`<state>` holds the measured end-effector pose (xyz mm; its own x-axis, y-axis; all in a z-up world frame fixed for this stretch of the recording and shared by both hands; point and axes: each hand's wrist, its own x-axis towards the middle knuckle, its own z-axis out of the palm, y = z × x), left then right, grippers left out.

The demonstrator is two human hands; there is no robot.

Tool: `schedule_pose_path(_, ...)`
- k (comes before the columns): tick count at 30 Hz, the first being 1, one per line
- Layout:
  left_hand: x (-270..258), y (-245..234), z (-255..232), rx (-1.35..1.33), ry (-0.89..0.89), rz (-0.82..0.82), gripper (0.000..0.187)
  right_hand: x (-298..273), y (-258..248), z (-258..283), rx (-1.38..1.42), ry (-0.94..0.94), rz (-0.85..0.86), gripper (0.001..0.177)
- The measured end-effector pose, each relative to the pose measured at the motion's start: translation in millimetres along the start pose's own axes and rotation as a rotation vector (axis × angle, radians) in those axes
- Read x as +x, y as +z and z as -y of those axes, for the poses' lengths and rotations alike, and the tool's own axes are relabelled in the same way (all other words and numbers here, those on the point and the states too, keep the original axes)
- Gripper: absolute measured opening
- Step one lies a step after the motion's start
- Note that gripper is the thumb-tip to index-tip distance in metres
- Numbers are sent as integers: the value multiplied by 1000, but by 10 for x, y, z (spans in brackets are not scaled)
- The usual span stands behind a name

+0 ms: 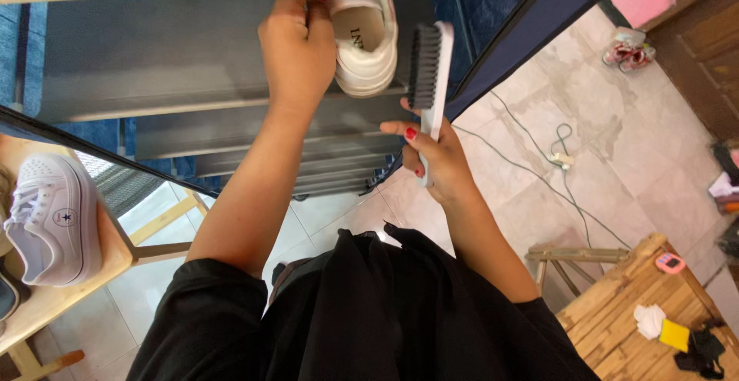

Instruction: The person cleans a shoe by hand using a brush to scrub the side and sole of the shoe.

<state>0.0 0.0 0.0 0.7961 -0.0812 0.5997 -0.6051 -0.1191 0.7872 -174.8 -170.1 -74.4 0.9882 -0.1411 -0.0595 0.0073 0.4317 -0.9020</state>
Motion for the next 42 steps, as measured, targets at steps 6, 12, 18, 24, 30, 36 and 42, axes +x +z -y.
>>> schedule_pose_path(6, 178, 222, 380, 209, 18, 8, 13, 57, -108, 23, -47, 33, 2, 52)
schedule_pose_path(12, 245, 284, 615, 238, -42, 34, 16, 177, -89, 19, -114, 7, 38, 47)
schedule_pose_path(18, -34, 342, 559, 119, -33, -2, 18, 433, -149, -146, -78, 4, -9, 20)
schedule_pose_path(24, -817, -403, -64, 62, -276, 431, 46, 306, 217, -123, 98, -75, 33, 63)
schedule_pose_path(30, -1549, -1438, 242, 228, -32, 100, 43, -24, 915, -734, -138, -74, 50, 68)
schedule_pose_path(36, -2257, -2597, 519, 310, -332, -20, 43, -78, 1767, -1468, -285, 109, 175, 55)
schedule_pose_path(42, -3026, -3750, 632, 187, -497, -303, 42, -268, 2776, -2126, -423, 270, 447, 53)
